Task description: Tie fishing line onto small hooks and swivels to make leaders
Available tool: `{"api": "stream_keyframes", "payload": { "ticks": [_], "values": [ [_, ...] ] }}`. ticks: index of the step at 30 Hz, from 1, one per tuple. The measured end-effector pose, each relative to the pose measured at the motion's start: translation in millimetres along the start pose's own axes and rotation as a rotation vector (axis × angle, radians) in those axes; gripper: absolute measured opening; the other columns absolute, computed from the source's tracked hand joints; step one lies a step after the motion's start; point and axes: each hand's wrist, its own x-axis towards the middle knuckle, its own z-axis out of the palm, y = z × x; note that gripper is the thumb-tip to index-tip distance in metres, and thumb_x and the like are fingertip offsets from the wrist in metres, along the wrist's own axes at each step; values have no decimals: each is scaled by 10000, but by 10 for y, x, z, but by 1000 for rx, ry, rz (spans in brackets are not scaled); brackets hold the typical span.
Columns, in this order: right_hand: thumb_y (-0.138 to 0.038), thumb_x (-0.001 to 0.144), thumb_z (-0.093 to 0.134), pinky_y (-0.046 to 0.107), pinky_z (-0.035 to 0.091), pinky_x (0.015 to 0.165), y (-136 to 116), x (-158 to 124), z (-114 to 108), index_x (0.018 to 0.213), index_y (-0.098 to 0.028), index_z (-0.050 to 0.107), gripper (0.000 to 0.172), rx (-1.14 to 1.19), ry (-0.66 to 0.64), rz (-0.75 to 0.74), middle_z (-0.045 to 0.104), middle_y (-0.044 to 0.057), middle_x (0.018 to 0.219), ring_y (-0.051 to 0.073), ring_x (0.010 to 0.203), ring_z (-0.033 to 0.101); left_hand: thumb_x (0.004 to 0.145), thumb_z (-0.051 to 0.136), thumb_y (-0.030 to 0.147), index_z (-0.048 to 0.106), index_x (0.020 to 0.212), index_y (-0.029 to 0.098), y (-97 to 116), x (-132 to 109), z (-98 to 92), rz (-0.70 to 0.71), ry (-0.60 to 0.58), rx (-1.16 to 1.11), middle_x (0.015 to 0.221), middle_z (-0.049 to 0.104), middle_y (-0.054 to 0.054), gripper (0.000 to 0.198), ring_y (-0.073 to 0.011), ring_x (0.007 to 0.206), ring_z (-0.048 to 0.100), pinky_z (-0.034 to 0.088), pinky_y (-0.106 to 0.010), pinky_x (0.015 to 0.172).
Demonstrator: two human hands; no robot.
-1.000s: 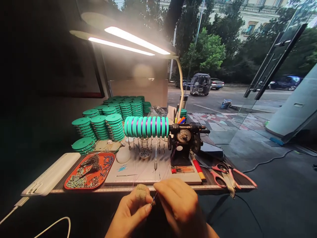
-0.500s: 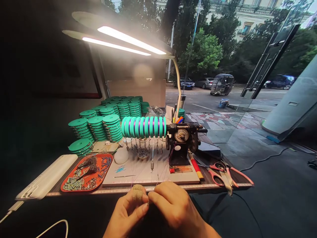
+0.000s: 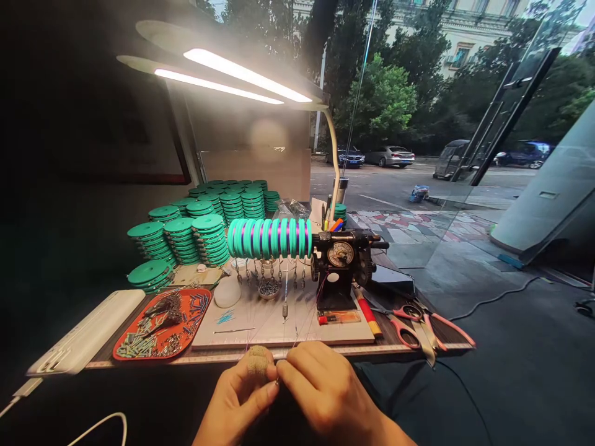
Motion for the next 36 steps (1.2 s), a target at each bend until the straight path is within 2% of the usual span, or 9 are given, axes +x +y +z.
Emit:
{"api": "stream_keyframes", "payload": {
  "ticks": [6,8,10,13,17,21,25,30,36],
  "values": [
    [-99,886,375,287,480,558,-51,103,-51,781,-91,614,261,-24,-38,-61,616,91,631,176,613,567,638,719,320,640,637,157,-18,20,12,46,7,15,686,460,5,181,-133,654,409,330,-245,621],
    [-97,886,375,289,490,576,-50,107,-54,809,-84,618,255,-4,-18,-72,632,101,645,182,629,583,639,718,322,626,606,153,-18,23,22,69,42,41,675,458,5,195,-135,652,410,334,-243,618],
    [-123,885,396,273,494,574,-40,76,-52,898,-82,611,219,103,-15,-6,646,98,685,174,638,591,646,712,327,620,589,155,-13,20,32,81,69,68,667,458,4,203,-138,651,418,336,-243,616],
    [-165,845,494,218,494,576,-37,-12,-47,958,-134,609,163,341,-37,327,667,59,739,144,641,612,639,715,341,647,593,159,4,14,40,70,85,97,673,478,-4,200,-148,666,447,339,-248,628],
    [-247,768,615,198,483,623,-92,-101,-10,749,-201,665,70,603,-41,858,676,5,698,144,662,629,627,723,348,661,585,159,23,15,38,33,89,125,667,471,0,203,-139,648,442,329,-242,611],
    [-349,733,645,212,461,606,-141,-78,56,732,-196,672,156,864,39,1104,659,8,676,147,641,598,635,718,343,653,571,159,19,23,34,44,87,144,649,462,7,205,-132,638,428,321,-241,610],
    [-349,707,670,208,434,606,-112,-5,63,708,-188,669,161,910,58,1135,639,2,657,135,631,565,623,723,323,655,587,158,2,26,16,28,65,103,647,465,10,182,-128,636,427,317,-237,601],
    [-338,710,664,218,413,615,-23,34,14,695,-179,661,160,943,-31,1104,629,-3,642,128,629,548,595,679,205,667,648,158,-17,31,-27,-78,-5,7,691,478,11,72,-102,584,412,290,-217,532],
    [-327,695,667,205,383,569,34,77,-17,694,-154,669,173,1057,-166,1099,611,-11,616,105,587,517,555,645,155,655,647,160,-96,54,-63,-110,5,-52,648,474,25,93,-78,516,356,293,-217,515]
  ]
}}
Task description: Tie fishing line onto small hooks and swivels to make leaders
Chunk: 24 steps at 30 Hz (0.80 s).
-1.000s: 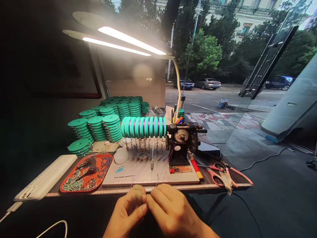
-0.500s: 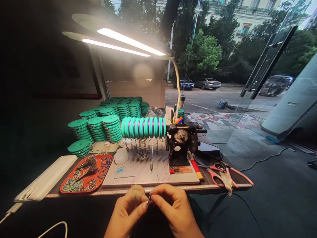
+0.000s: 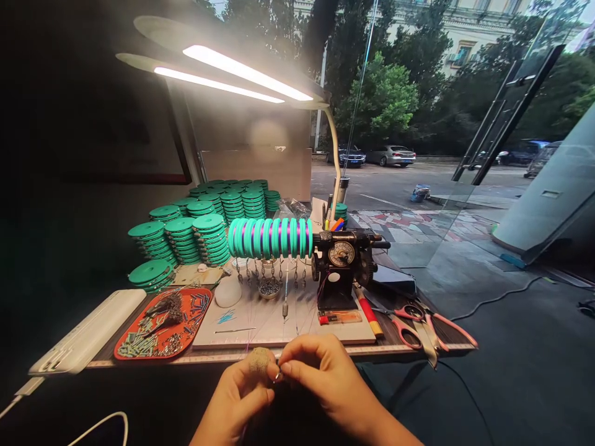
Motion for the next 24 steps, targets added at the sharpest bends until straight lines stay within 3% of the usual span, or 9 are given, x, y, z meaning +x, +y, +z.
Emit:
{"api": "stream_keyframes", "payload": {
  "ticks": [7,15,20,24],
  "values": [
    [-223,728,605,240,430,650,-148,13,8,703,-175,696,106,-178,-69,-87,673,0,673,146,671,597,529,668,199,620,629,154,-49,17,8,4,33,10,623,460,27,120,-76,503,300,274,-219,503],
    [-42,700,565,211,439,614,-286,65,9,709,-171,713,196,-481,-168,-172,697,0,665,142,638,633,544,651,176,611,627,146,20,6,22,-48,-19,22,557,436,44,97,-70,481,294,244,-208,475],
    [-51,709,569,211,450,618,-287,71,6,711,-169,710,184,-478,-162,-169,699,1,669,146,650,640,522,656,135,622,626,149,87,0,28,-80,-44,-60,528,457,46,110,-84,500,368,287,-216,522],
    [-62,711,562,220,453,622,-279,70,8,704,-184,707,189,-469,-158,-174,696,-9,660,146,644,638,514,710,162,616,633,153,69,-5,25,-142,-37,-87,471,418,69,152,-69,443,336,278,-219,499]
  ]
}}
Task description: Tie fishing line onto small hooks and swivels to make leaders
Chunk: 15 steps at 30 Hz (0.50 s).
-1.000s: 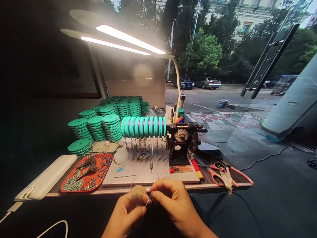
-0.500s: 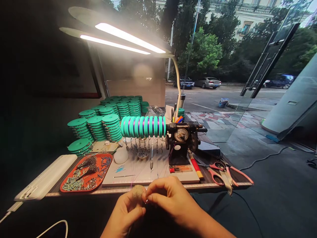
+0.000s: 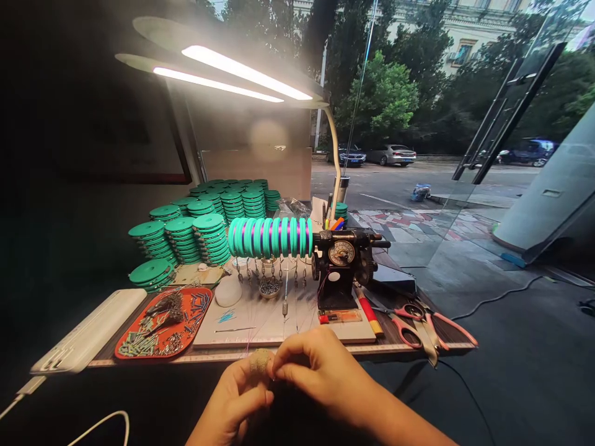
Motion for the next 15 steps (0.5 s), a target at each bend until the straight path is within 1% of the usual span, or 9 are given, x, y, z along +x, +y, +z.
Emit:
{"api": "stream_keyframes", "payload": {
  "ticks": [2,5,7,8,10,12,13,14,15],
  "values": [
    [-60,709,559,223,452,624,-2,8,1,705,-187,707,195,5,-3,4,696,-10,662,146,646,638,510,746,196,610,634,152,-32,6,-2,-12,1,-47,490,445,63,190,-63,444,348,285,-215,498],
    [-56,707,556,223,448,631,-2,19,6,704,-191,706,202,21,-2,3,695,-11,674,145,653,635,538,775,271,608,646,143,-71,17,1,15,-11,-117,539,499,35,236,-66,482,401,296,-201,502],
    [-70,710,561,226,445,634,10,5,15,687,-194,701,188,23,3,3,690,-12,667,145,650,630,550,783,307,614,654,131,-61,16,13,10,-23,-115,540,498,31,265,-51,462,386,263,-182,460],
    [-96,716,570,228,443,624,21,-13,22,692,-193,698,163,23,15,3,685,-10,659,147,641,624,551,787,314,620,659,127,-42,12,22,-13,-22,-110,526,478,40,274,-35,433,351,233,-172,431],
    [-183,748,576,230,442,596,58,-74,45,755,-190,688,112,32,105,13,674,-1,663,153,635,611,539,802,301,635,662,120,12,-3,47,-84,5,-121,510,440,59,276,-9,398,286,177,-149,386],
    [-263,784,555,231,443,583,112,-155,86,793,-184,668,138,31,232,22,661,12,684,156,644,601,519,818,262,648,643,114,62,-19,73,-146,41,-175,506,420,66,257,4,394,261,157,-124,361],
    [-278,794,544,232,444,582,143,-194,116,782,-181,662,153,20,275,18,654,17,688,156,645,597,512,823,245,655,634,110,78,-25,83,-169,49,-204,504,425,63,247,7,395,261,156,-113,351],
    [-276,797,540,233,445,587,176,-229,155,756,-178,659,160,5,295,1,648,21,687,155,645,596,507,826,231,661,626,107,85,-29,90,-186,51,-232,508,445,55,238,9,396,271,160,-105,344],
    [-264,795,540,236,448,597,208,-256,204,729,-174,659,163,-6,285,-23,647,26,687,155,648,598,505,827,224,666,624,103,85,-31,95,-199,48,-256,516,471,43,233,11,396,288,165,-98,338]
  ]
}}
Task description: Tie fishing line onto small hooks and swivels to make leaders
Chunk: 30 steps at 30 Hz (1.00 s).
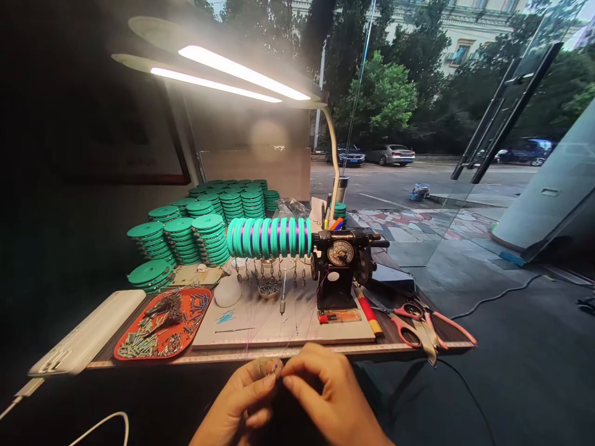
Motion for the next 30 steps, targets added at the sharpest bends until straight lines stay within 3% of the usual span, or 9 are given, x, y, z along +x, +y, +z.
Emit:
{"api": "stream_keyframes", "payload": {
  "ticks": [3,8,11,15,18,21,24,27,30],
  "values": [
    [-266,798,543,242,462,613,88,-90,179,742,-177,677,171,57,-44,-32,662,37,697,161,653,614,501,829,219,680,645,103,-28,7,-1,-10,-2,-51,543,519,22,237,14,394,331,184,-86,332],
    [-407,806,527,250,477,602,191,-161,443,688,-165,666,303,223,137,121,662,35,619,180,618,623,485,837,241,684,651,109,-54,-1,13,23,30,-49,519,516,28,261,15,383,336,187,-92,340],
    [-371,804,518,225,433,501,190,-108,353,622,-165,605,288,95,191,90,614,17,558,151,521,569,479,834,265,660,620,111,-44,2,3,38,38,16,490,469,54,272,16,371,282,167,-114,350],
    [-219,803,476,233,370,495,120,91,42,590,-176,541,227,-299,356,-222,538,2,538,132,512,497,515,805,278,612,614,135,5,42,-62,52,25,202,487,436,78,260,-4,371,245,157,-154,368],
    [-150,797,450,240,359,516,77,214,-99,614,-174,539,205,-439,333,-397,539,0,542,129,521,483,531,777,262,612,639,149,67,66,-84,39,-18,329,544,489,56,227,-45,435,354,228,-171,408],
    [-129,785,459,237,358,522,73,246,-123,624,-174,534,184,-468,307,-419,544,-2,551,126,530,489,575,744,292,613,663,146,117,81,-57,77,-19,425,587,497,46,215,-60,467,383,263,-190,440],
    [-128,786,456,236,362,522,88,224,-115,626,-176,529,183,-457,304,-405,542,-2,554,126,534,492,624,716,367,589,637,134,133,114,-24,108,13,492,530,463,54,266,-51,432,335,223,-198,434],
    [-124,789,450,235,365,522,95,206,-117,629,-177,527,186,-453,303,-404,536,-3,556,125,537,491,611,722,388,590,617,128,145,147,-11,86,-39,466,487,479,49,291,-46,397,312,184,-210,429],
    [-122,791,449,233,361,522,89,208,-117,633,-176,525,184,-446,294,-405,532,-5,557,123,537,488,571,750,338,597,586,128,189,141,7,66,-72,393,517,528,31,260,-61,424,376,233,-217,470]
  ]
}}
